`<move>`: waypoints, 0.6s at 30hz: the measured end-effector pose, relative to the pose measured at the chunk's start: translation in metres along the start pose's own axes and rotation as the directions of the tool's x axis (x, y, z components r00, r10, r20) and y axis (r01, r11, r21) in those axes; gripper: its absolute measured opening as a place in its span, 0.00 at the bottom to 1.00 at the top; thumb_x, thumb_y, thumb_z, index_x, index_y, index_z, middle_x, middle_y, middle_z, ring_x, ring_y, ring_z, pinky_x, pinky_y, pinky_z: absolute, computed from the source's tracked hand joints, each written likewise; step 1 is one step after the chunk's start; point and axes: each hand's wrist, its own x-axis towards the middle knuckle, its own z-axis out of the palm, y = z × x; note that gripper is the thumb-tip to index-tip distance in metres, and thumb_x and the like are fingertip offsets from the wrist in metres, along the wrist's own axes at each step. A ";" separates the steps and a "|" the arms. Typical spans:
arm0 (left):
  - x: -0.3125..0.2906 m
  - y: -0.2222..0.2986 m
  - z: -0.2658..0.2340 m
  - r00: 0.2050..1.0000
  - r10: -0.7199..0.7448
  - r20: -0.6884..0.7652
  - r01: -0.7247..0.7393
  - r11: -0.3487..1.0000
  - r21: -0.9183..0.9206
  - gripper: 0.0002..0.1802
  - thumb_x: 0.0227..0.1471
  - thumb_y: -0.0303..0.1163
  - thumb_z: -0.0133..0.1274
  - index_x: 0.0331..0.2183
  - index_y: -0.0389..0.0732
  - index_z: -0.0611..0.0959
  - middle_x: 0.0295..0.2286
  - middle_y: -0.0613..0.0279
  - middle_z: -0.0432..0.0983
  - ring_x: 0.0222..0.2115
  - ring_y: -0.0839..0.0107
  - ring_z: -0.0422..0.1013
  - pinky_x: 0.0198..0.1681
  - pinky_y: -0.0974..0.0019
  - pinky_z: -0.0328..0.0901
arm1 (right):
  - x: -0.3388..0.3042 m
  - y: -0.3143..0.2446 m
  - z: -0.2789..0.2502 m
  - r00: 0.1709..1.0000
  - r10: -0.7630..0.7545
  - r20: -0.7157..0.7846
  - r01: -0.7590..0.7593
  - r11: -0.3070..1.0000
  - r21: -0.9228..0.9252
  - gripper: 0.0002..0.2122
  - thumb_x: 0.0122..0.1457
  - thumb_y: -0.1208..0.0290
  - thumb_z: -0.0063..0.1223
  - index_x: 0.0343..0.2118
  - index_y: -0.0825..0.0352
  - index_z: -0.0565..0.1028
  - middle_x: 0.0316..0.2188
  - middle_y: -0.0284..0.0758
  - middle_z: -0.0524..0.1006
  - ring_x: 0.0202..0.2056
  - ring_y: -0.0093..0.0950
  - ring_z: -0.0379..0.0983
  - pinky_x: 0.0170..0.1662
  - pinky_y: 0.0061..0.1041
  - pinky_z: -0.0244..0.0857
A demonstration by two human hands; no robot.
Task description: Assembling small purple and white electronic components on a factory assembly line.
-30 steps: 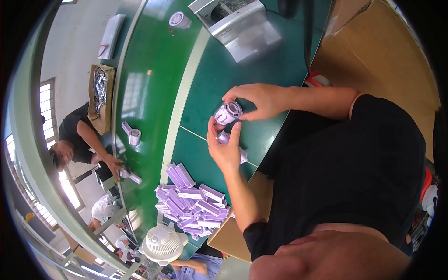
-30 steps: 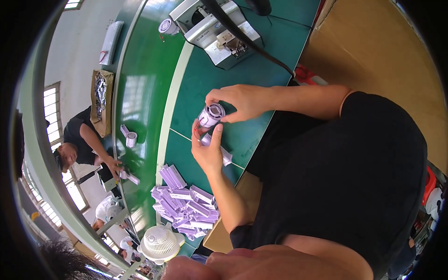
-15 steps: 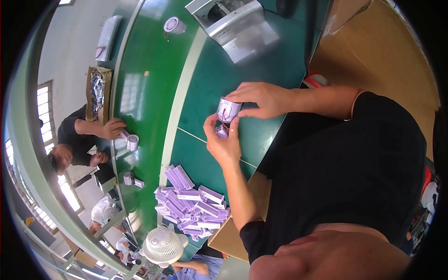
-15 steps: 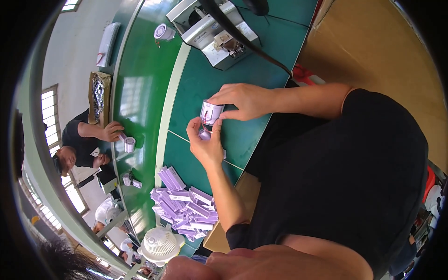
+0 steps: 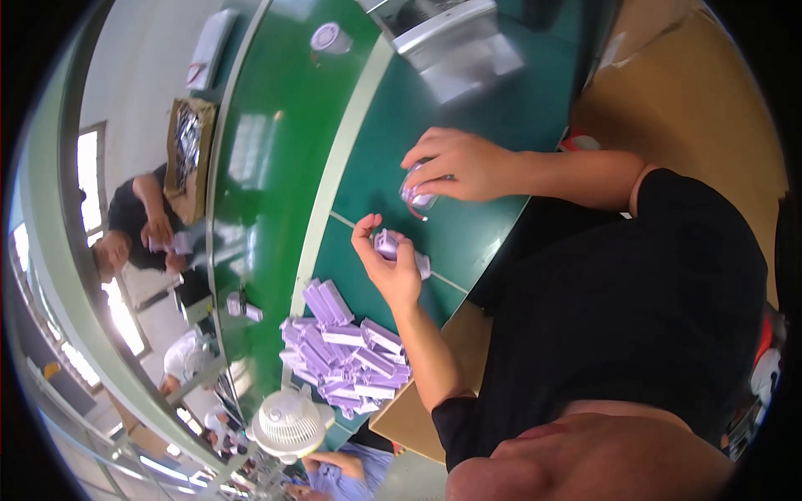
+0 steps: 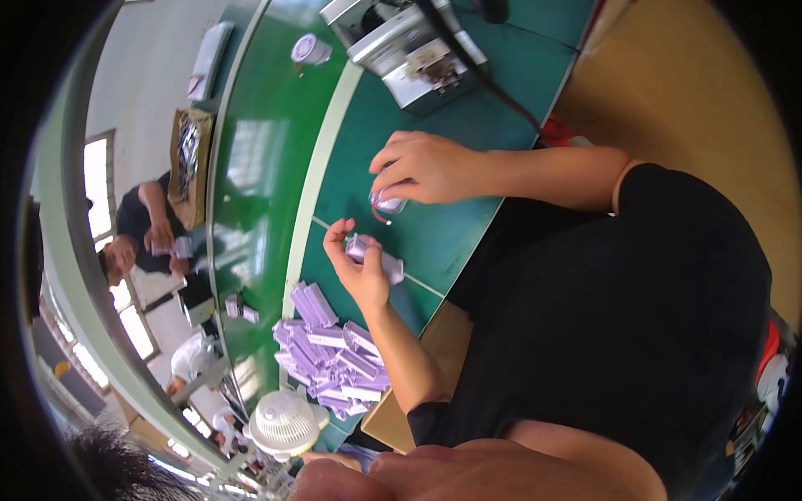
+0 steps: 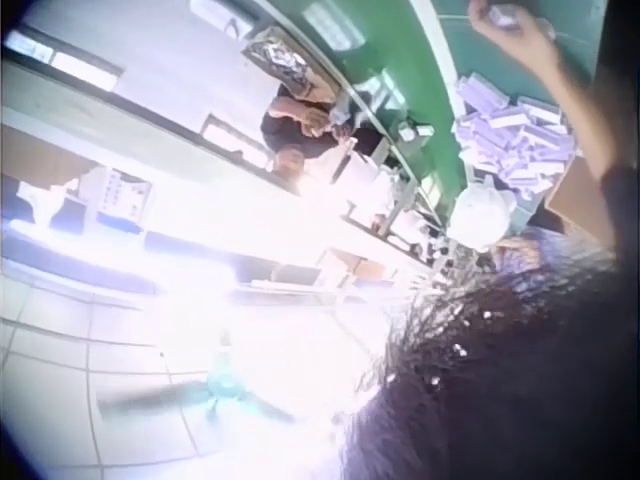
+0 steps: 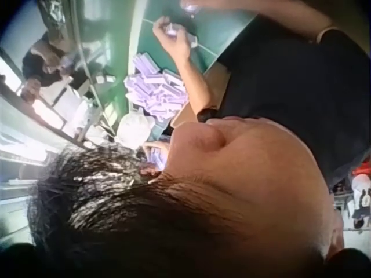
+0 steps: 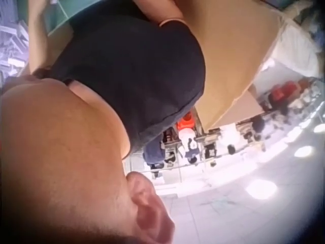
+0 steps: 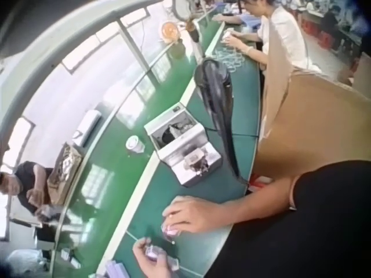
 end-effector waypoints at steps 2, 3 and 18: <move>0.004 -0.023 -0.004 0.997 0.054 -0.061 -0.062 0.990 -0.126 0.33 0.52 0.13 0.55 0.59 0.38 0.67 0.51 0.54 0.69 0.44 0.69 0.73 0.49 0.66 0.70 | 0.000 0.000 -0.002 1.000 0.011 -0.019 -0.012 0.999 -0.044 0.07 0.58 0.70 0.68 0.39 0.61 0.88 0.45 0.33 0.81 0.47 0.36 0.75 0.51 0.36 0.71; 0.003 -0.024 -0.004 0.996 0.047 -0.079 -0.062 0.979 -0.192 0.33 0.53 0.11 0.55 0.59 0.38 0.67 0.51 0.54 0.69 0.47 0.66 0.74 0.52 0.64 0.70 | 0.000 -0.001 -0.003 0.999 0.028 -0.029 -0.029 0.998 -0.051 0.07 0.57 0.70 0.68 0.39 0.60 0.88 0.45 0.34 0.81 0.47 0.36 0.75 0.51 0.36 0.71; 0.006 -0.035 -0.027 0.936 -0.310 -0.169 0.027 0.539 -0.842 0.21 0.66 0.27 0.54 0.59 0.35 0.72 0.54 0.47 0.74 0.56 0.55 0.72 0.62 0.46 0.69 | 0.001 -0.010 0.007 0.984 0.161 -0.078 -0.156 0.985 0.070 0.04 0.56 0.70 0.70 0.32 0.62 0.85 0.42 0.31 0.81 0.47 0.33 0.74 0.49 0.32 0.70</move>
